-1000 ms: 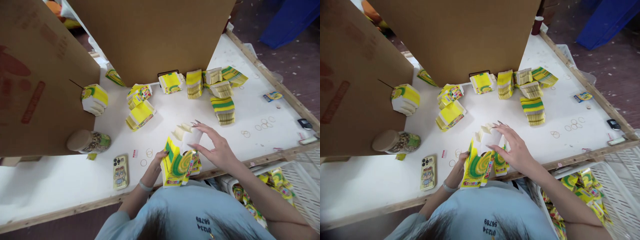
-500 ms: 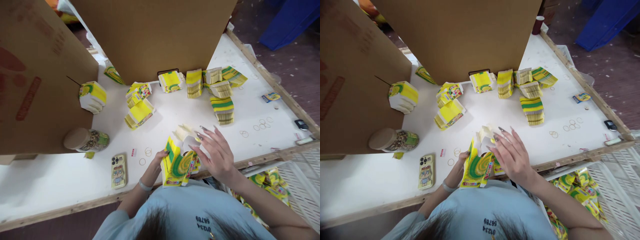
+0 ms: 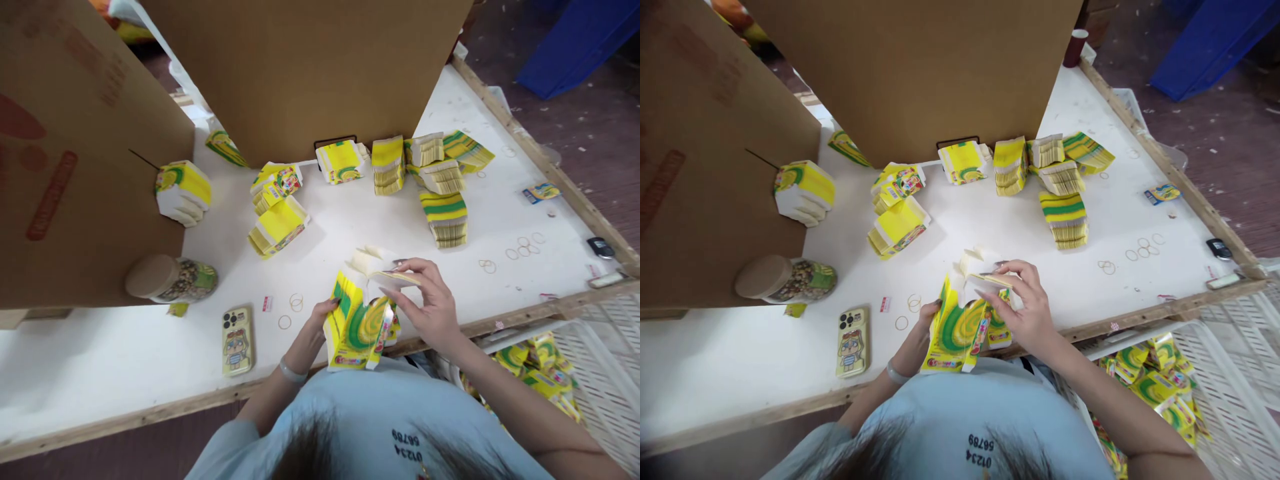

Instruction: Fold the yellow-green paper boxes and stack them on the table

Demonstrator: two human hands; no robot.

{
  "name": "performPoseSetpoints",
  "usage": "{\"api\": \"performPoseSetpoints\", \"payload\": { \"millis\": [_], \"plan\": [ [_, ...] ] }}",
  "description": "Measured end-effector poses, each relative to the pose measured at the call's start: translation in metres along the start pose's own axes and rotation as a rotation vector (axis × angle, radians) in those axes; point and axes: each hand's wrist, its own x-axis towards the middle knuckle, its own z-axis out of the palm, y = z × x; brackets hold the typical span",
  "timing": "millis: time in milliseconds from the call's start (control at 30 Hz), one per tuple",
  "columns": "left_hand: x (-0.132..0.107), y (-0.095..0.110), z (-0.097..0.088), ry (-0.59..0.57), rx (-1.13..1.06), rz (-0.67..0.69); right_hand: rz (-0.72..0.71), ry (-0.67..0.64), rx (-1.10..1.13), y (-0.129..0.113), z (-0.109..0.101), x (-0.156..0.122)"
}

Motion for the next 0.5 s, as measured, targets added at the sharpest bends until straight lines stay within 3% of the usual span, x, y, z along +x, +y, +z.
{"api": "performPoseSetpoints", "payload": {
  "millis": [133,233,333,433,500],
  "plan": [
    [0.018,-0.003,-0.001,0.053,0.061,-0.024,0.088,0.014,0.043,0.018,0.026,0.015],
    [0.039,0.006,-0.016,0.137,0.172,0.015,0.177,-0.07,0.104,0.044,0.057,0.024],
    [0.046,0.024,-0.04,0.318,0.29,0.153,0.265,-0.229,0.157,0.067,0.089,0.031],
    [0.035,0.042,-0.054,0.533,0.438,0.361,0.301,-0.293,0.188,0.077,0.113,0.034],
    [0.026,0.051,-0.053,0.541,0.585,0.509,0.307,-0.303,0.217,0.076,0.122,0.034]
  ]
}}
